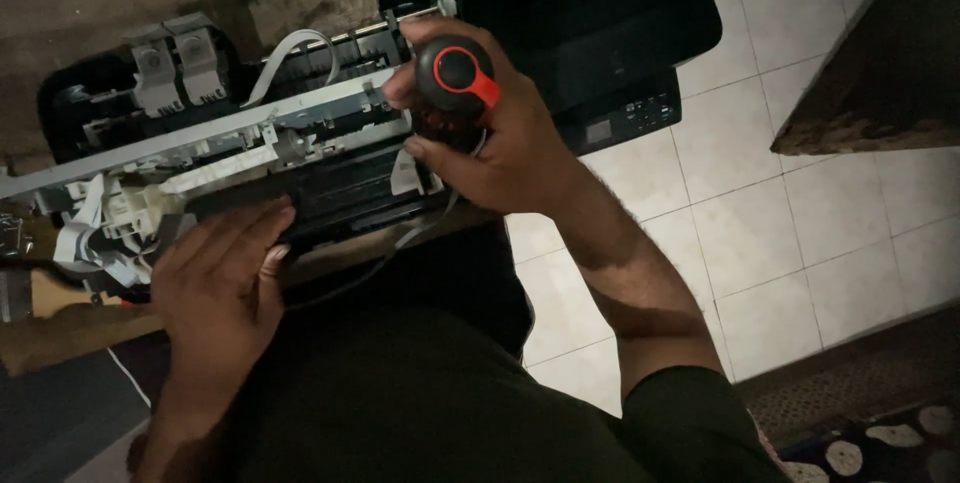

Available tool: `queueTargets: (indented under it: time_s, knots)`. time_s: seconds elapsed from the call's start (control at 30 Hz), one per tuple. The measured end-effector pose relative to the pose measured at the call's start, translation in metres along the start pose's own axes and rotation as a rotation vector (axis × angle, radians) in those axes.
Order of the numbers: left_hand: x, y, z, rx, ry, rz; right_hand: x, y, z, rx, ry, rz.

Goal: The person uses a red and black screwdriver to work on the internal components of a disassembled printer placed on a wooden table. They manipulate screws and parts within the printer's chassis while occasionally adjusting their grip on the tool.

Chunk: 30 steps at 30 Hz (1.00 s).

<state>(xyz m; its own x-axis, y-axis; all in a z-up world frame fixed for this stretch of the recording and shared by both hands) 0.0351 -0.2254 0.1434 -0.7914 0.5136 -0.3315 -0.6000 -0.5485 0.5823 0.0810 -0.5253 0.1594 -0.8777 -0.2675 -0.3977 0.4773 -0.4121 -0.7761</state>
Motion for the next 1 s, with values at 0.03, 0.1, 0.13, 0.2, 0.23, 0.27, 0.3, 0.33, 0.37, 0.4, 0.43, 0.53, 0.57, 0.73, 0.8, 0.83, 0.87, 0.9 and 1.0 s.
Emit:
queueTargets:
  time_s: [0.03,0.1,0.13,0.2,0.23,0.27,0.3,0.33,0.37,0.4,0.43,0.53,0.57,0.73,0.8,0.83,0.87,0.9,1.0]
  knots:
    - [0.001,-0.001,-0.001,-0.010,0.017,-0.024,-0.001,0.000,0.000,0.008,0.000,-0.009]
    - [0.005,-0.003,0.001,-0.034,-0.002,-0.003,-0.001,0.004,0.000,-0.017,-0.014,0.006]
    - [0.007,-0.005,0.001,-0.056,-0.022,0.015,-0.001,0.006,-0.001,-0.040,-0.025,0.019]
    - [0.007,-0.006,0.003,-0.069,-0.040,0.022,-0.003,0.009,0.000,0.013,-0.059,0.050]
    - [0.006,-0.006,0.003,-0.080,-0.056,0.030,-0.003,0.011,0.000,0.066,-0.094,0.081]
    - [0.005,-0.005,0.005,-0.080,-0.057,0.030,-0.005,0.014,0.000,0.066,-0.093,0.080]
    - [0.004,-0.004,0.006,-0.055,-0.064,0.049,-0.006,0.017,0.000,0.046,-0.105,0.156]
    - [0.003,-0.002,0.007,-0.031,-0.070,0.070,-0.008,0.019,0.000,0.025,-0.117,0.234]
    - [0.004,-0.004,0.007,-0.033,-0.069,0.070,-0.011,0.017,0.003,0.025,-0.117,0.235]
    - [0.005,-0.006,0.006,-0.044,-0.062,0.053,-0.014,0.015,0.005,-0.032,-0.148,0.210]
    - [0.007,-0.008,0.005,-0.055,-0.054,0.036,-0.016,0.012,0.008,-0.089,-0.180,0.185]
    - [0.001,-0.003,0.008,-0.008,-0.049,0.029,-0.024,0.011,0.010,-0.125,-0.227,0.265]
    - [0.001,-0.002,0.009,-0.009,-0.048,0.030,-0.026,0.011,0.011,-0.126,-0.228,0.266]
    - [0.005,-0.004,0.009,-0.036,-0.077,0.076,-0.032,0.013,0.010,-0.225,-0.328,0.331]
    - [0.005,-0.006,0.007,-0.045,-0.059,0.062,-0.033,0.010,0.011,-0.259,-0.347,0.307]
    - [0.005,-0.006,0.006,-0.053,-0.042,0.046,-0.034,0.008,0.012,-0.291,-0.365,0.283]
    - [0.006,-0.007,0.006,-0.053,-0.042,0.045,-0.033,0.012,0.011,-0.291,-0.365,0.283]
    - [0.006,-0.008,0.006,-0.051,-0.041,0.048,-0.033,0.016,0.011,-0.316,-0.389,0.307]
    - [0.004,-0.006,0.007,-0.051,-0.051,0.070,-0.033,0.026,0.010,-0.386,-0.436,0.332]
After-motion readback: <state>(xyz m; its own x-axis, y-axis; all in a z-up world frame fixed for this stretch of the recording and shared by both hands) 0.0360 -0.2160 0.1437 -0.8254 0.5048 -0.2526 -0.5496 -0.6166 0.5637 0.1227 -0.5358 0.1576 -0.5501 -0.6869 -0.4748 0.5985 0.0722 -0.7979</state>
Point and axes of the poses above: each hand's wrist, its own x-axis away from the middle knuckle, its own z-axis out of the back of the hand, y = z × x, the point moved 1 cm from there along -x, towards the middle knuckle, and after that the axes turned 14 degrees about x, right-handed, at the moved point
